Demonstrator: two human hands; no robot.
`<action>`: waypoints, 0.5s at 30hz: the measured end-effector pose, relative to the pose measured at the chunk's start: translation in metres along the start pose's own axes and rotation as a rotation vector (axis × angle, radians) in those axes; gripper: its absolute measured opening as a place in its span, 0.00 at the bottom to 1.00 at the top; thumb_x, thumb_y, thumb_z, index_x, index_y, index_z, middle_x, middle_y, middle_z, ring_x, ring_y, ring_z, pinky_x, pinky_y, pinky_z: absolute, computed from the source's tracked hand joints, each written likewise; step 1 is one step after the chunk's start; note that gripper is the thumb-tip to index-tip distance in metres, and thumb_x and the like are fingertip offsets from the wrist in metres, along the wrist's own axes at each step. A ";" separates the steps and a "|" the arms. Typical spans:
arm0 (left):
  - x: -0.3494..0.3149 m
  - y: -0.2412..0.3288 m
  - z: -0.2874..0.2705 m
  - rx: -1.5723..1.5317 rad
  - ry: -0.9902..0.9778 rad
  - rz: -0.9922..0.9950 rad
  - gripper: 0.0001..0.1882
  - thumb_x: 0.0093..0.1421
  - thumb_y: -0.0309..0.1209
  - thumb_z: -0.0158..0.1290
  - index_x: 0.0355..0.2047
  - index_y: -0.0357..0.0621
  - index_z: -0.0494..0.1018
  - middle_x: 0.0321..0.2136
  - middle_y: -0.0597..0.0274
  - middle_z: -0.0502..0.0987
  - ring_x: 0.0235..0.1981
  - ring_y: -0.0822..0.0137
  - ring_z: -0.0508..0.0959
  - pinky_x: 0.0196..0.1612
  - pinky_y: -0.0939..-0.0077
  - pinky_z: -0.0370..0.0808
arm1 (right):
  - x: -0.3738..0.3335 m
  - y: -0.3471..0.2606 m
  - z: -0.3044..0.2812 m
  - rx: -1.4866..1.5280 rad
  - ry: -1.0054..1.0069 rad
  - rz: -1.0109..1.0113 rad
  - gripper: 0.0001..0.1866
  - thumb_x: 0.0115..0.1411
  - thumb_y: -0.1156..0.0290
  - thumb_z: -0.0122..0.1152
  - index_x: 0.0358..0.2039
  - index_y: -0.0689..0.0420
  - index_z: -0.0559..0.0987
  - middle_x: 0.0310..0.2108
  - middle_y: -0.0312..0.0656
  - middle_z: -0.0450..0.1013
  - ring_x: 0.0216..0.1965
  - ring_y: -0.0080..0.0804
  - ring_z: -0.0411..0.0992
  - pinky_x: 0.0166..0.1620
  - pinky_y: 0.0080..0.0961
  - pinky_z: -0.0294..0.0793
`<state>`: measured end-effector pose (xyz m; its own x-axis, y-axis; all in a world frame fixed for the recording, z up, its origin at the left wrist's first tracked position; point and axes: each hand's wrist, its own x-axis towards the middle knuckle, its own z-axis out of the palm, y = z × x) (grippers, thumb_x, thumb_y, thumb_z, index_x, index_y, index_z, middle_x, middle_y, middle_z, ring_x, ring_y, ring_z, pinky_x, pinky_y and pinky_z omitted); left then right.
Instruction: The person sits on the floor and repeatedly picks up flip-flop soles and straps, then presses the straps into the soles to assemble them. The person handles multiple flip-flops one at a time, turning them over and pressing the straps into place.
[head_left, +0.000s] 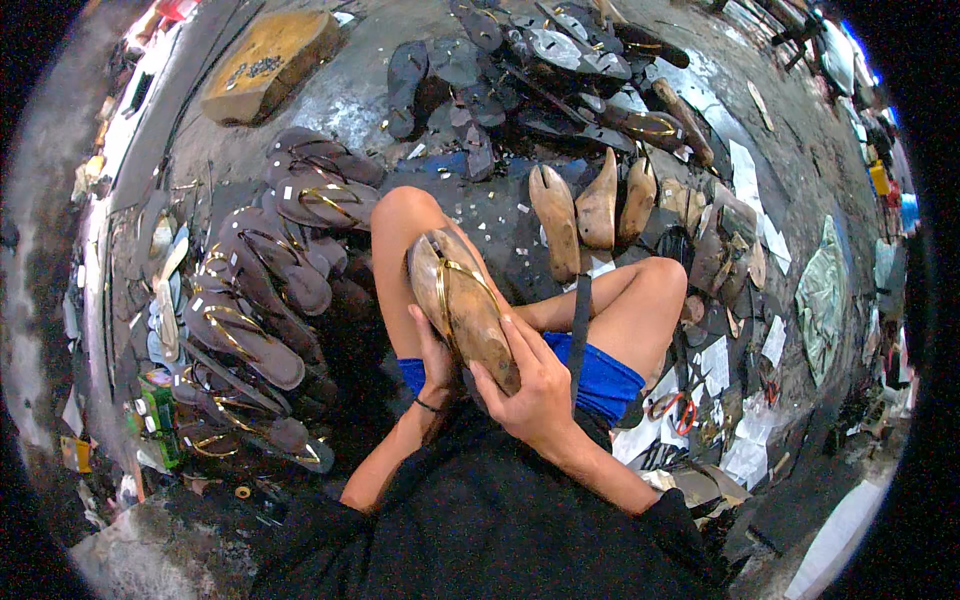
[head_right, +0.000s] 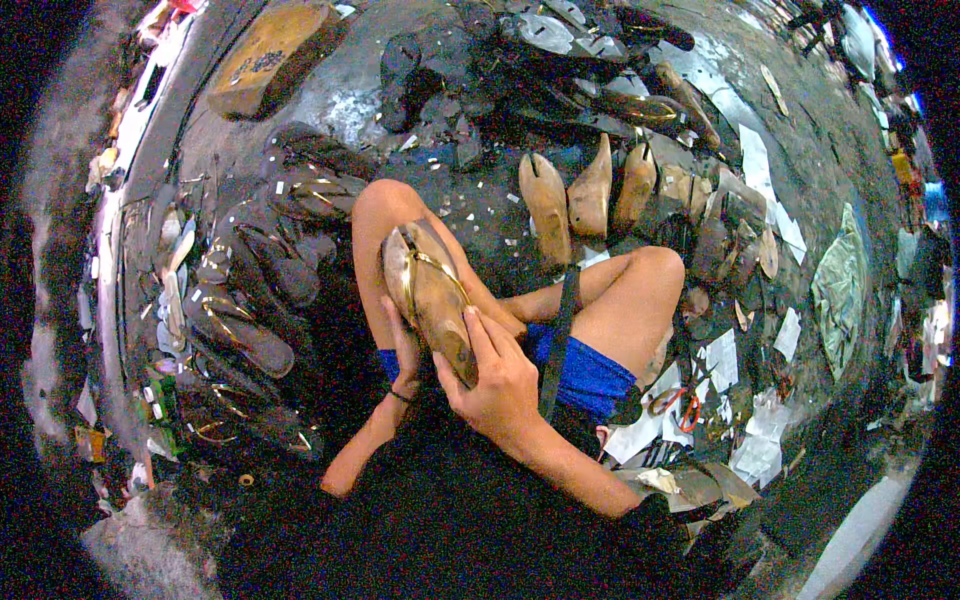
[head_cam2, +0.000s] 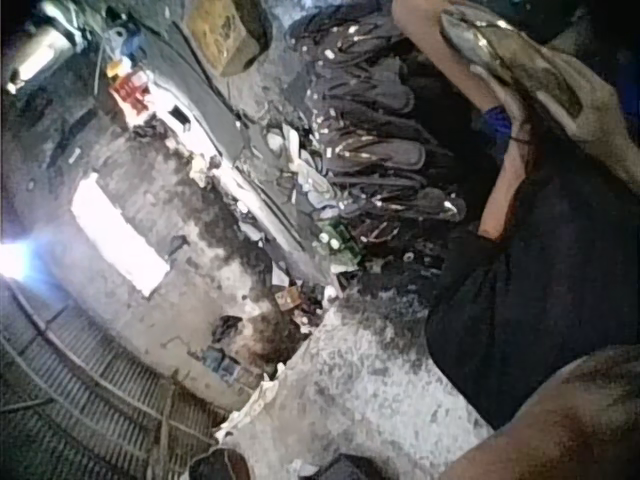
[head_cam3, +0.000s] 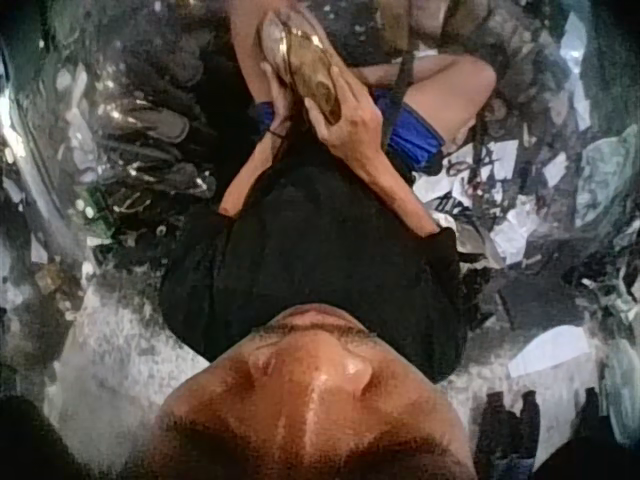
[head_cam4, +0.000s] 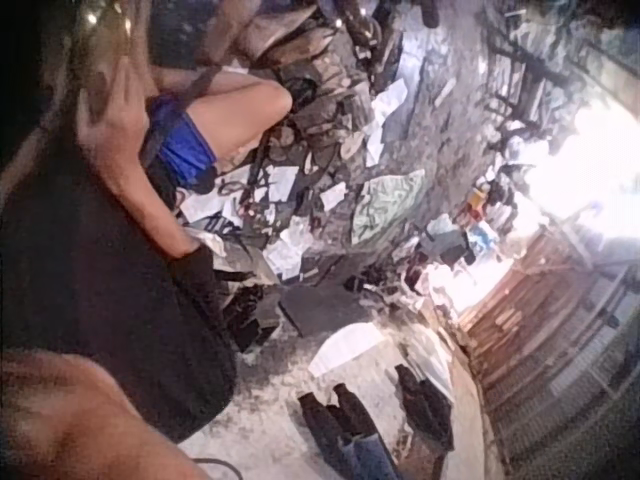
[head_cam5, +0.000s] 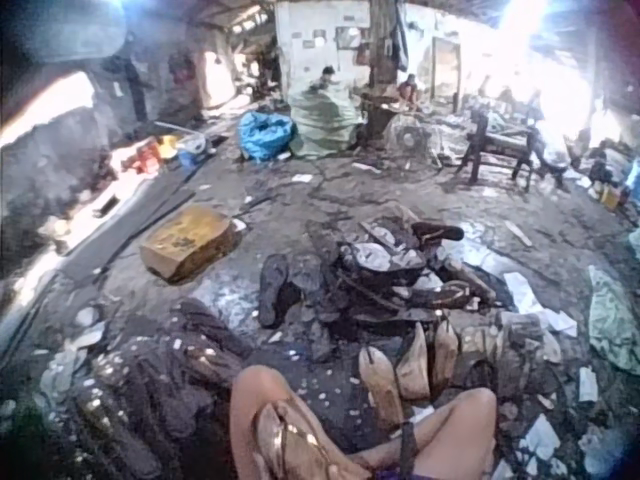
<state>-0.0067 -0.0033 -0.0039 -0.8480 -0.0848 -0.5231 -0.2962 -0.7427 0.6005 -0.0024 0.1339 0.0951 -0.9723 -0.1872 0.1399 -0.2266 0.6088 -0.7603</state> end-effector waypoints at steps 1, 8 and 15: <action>0.004 0.000 -0.001 -0.019 -0.007 0.003 0.49 0.64 0.71 0.27 0.68 0.41 0.54 0.64 0.49 0.62 0.63 0.55 0.66 0.67 0.60 0.62 | 0.001 0.000 0.006 -0.003 0.025 -0.003 0.32 0.52 0.63 0.70 0.54 0.69 0.73 0.47 0.56 0.75 0.46 0.51 0.77 0.50 0.35 0.77; 0.007 0.016 0.022 0.050 -0.109 0.065 0.43 0.67 0.65 0.33 0.65 0.38 0.59 0.57 0.48 0.71 0.57 0.54 0.72 0.63 0.60 0.67 | 0.008 0.004 0.009 0.027 0.142 -0.052 0.32 0.51 0.67 0.72 0.53 0.72 0.73 0.47 0.60 0.75 0.47 0.53 0.77 0.50 0.37 0.77; 0.012 0.027 0.056 0.387 -0.229 0.230 0.28 0.65 0.44 0.55 0.57 0.36 0.65 0.45 0.58 0.76 0.42 0.68 0.79 0.44 0.74 0.78 | 0.019 0.007 -0.013 -0.036 0.276 -0.115 0.37 0.52 0.70 0.71 0.60 0.69 0.67 0.54 0.60 0.70 0.53 0.55 0.72 0.56 0.40 0.72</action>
<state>-0.0493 0.0128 0.0402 -0.9723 -0.0371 -0.2309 -0.1949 -0.4173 0.8876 -0.0234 0.1447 0.1002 -0.9179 -0.0430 0.3946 -0.3332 0.6238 -0.7070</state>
